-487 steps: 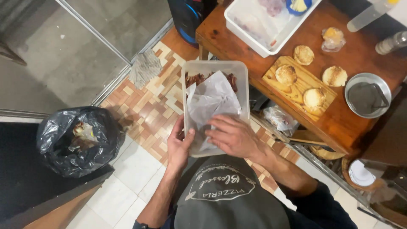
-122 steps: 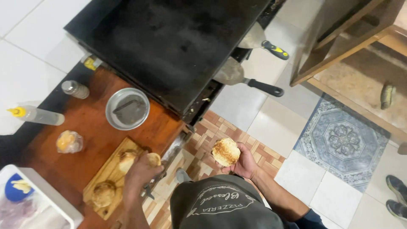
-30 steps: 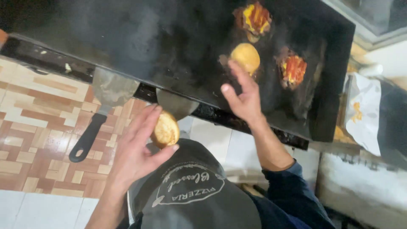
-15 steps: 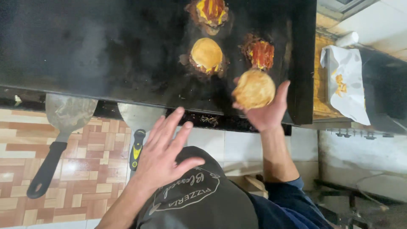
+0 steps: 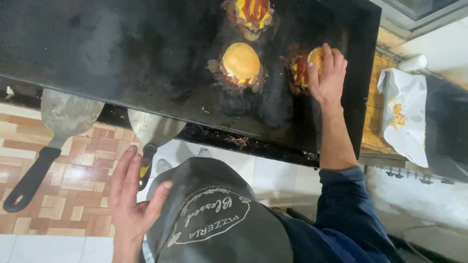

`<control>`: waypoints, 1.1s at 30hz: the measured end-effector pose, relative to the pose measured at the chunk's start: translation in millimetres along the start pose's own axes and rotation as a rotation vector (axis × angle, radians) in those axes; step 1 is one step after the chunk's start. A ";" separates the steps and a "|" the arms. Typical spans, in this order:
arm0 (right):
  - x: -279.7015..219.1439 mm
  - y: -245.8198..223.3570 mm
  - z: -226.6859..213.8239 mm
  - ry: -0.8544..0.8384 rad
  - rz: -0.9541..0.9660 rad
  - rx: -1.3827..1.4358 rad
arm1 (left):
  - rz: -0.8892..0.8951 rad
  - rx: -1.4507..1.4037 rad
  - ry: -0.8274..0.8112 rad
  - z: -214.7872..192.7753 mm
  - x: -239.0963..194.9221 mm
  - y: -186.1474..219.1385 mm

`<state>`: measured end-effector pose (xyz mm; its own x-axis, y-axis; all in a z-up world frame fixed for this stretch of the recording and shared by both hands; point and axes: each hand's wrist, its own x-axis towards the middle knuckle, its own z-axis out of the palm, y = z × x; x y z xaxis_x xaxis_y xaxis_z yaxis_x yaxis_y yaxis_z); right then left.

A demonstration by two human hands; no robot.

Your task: The person places bacon strips onto cheese-topped patties on a griddle by hand, then covers them with buns. They use a spatula to transfer the assembled burgers to a wooden board and cut them in half.

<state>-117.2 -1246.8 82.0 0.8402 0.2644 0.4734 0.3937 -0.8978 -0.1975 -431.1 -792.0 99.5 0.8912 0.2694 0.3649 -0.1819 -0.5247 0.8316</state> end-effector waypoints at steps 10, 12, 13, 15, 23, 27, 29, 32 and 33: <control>-3.5 19.5 29.5 -0.195 0.012 -0.219 | 0.005 0.082 0.016 1.9 0.5 3.3; -2.5 16.7 29.2 -0.200 0.001 -0.212 | -0.015 0.069 0.013 0.3 -1.0 2.4; -2.7 15.8 28.6 -0.201 -0.005 -0.208 | -0.030 0.053 0.007 -0.1 -1.3 1.6; 4.8 8.2 26.1 -0.198 -0.019 -0.165 | -0.045 0.045 0.003 -0.4 0.2 1.4; 7.8 14.4 19.8 -0.117 -0.004 0.083 | -0.024 0.033 -0.015 -4.4 5.8 -0.1; 10.4 0.0 18.0 -0.146 -0.011 0.053 | -0.021 0.051 -0.021 -4.9 10.0 -0.6; 9.2 -7.7 18.3 -0.171 0.007 0.029 | -0.010 0.072 -0.023 -4.7 10.7 -0.3; 3.3 -4.4 25.1 -0.216 0.039 -0.052 | -0.017 0.079 -0.029 -3.4 11.5 -1.3; 1.5 0.5 28.7 -0.233 0.029 -0.077 | -0.023 0.076 -0.029 -2.5 12.1 -2.1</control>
<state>-105.0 -1236.7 58.0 0.9174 0.3047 0.2560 0.3467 -0.9278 -0.1381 -421.0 -785.7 103.2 0.9067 0.2588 0.3330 -0.1305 -0.5787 0.8051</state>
